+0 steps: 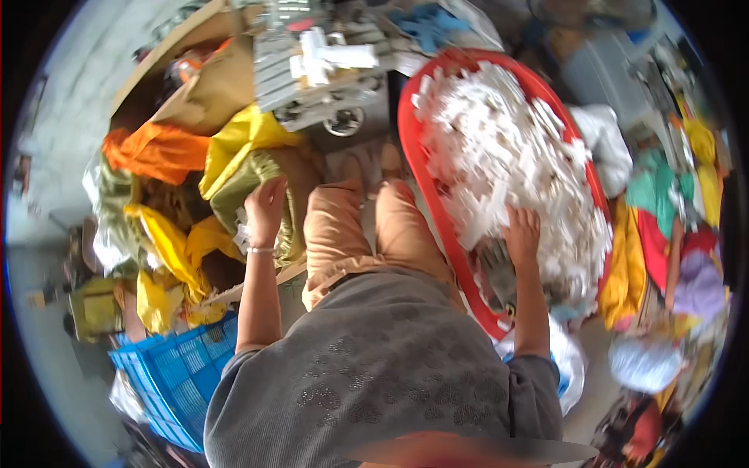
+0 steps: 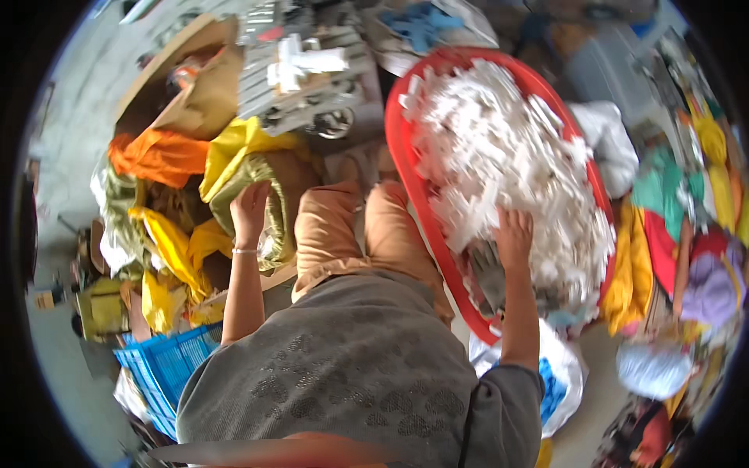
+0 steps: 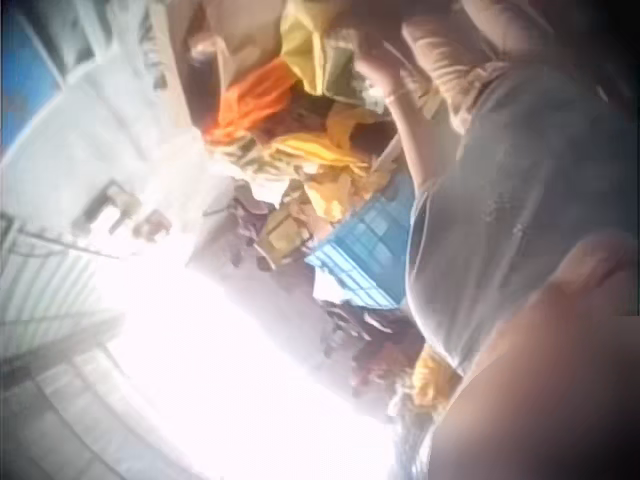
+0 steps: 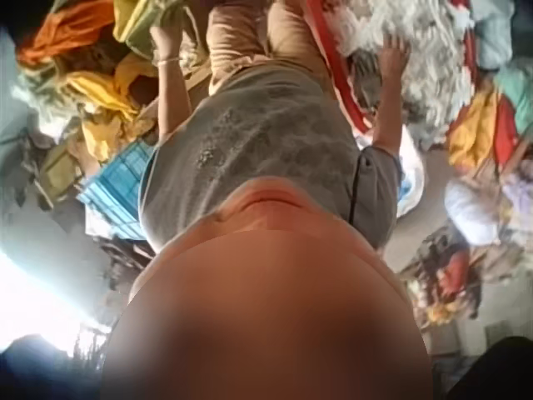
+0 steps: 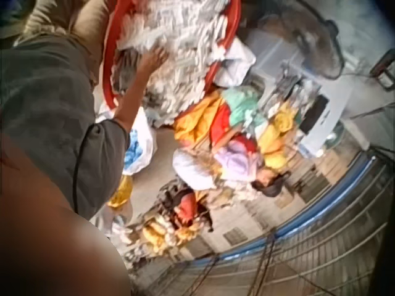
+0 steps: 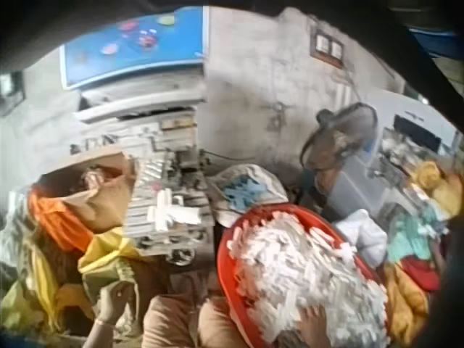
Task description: The person sorts white plastic manufactured components by hand, placing them into a machine assembly fixture and into storage bags.
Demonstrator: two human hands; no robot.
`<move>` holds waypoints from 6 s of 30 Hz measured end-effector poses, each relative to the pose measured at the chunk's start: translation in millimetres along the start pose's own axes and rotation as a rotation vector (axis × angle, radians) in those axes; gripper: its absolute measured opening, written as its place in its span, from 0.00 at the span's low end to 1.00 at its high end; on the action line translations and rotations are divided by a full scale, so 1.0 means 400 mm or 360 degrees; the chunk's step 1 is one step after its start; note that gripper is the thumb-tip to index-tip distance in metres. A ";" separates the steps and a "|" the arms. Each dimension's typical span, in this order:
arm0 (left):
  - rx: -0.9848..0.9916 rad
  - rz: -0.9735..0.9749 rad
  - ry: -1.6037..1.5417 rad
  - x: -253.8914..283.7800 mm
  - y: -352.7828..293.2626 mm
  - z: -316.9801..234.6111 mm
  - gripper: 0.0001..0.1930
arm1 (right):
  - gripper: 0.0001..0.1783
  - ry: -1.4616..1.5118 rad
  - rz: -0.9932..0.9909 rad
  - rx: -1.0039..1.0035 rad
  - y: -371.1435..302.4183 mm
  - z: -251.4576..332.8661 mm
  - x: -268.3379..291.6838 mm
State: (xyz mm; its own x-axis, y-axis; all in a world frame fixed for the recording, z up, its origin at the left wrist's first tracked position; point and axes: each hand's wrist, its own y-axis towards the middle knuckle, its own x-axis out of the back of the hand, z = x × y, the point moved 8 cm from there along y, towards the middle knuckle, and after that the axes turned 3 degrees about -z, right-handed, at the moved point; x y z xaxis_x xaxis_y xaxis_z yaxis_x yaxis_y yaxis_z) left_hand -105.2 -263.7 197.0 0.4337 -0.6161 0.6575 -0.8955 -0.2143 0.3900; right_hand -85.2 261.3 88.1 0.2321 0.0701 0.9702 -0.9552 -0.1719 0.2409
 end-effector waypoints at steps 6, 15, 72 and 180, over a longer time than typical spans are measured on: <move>-0.0450 -0.0466 0.0060 0.146 0.192 -0.216 0.07 | 0.24 0.1029 -0.0161 -0.0347 0.073 -0.031 0.031; -0.0729 -0.0050 0.0003 -0.016 0.417 -0.250 0.20 | 0.19 0.2287 -0.0076 -0.0762 0.195 0.077 0.093; 0.0615 -0.0757 -0.0263 0.332 -0.119 0.252 0.21 | 0.22 0.0930 -0.0329 0.1216 0.739 0.700 0.413; 0.0739 0.0140 -0.0074 -0.010 -0.270 0.633 0.14 | 0.16 0.0643 0.0363 -0.0356 0.411 -0.086 -0.174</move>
State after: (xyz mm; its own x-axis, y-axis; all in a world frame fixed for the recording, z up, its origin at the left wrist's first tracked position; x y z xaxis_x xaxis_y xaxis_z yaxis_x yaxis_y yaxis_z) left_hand -35.3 -429.9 -11.0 0.3591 -0.6779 0.6415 -0.8828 -0.4698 -0.0024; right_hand -264.8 261.9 59.1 -0.0339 0.4368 0.8989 -0.9994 -0.0159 -0.0299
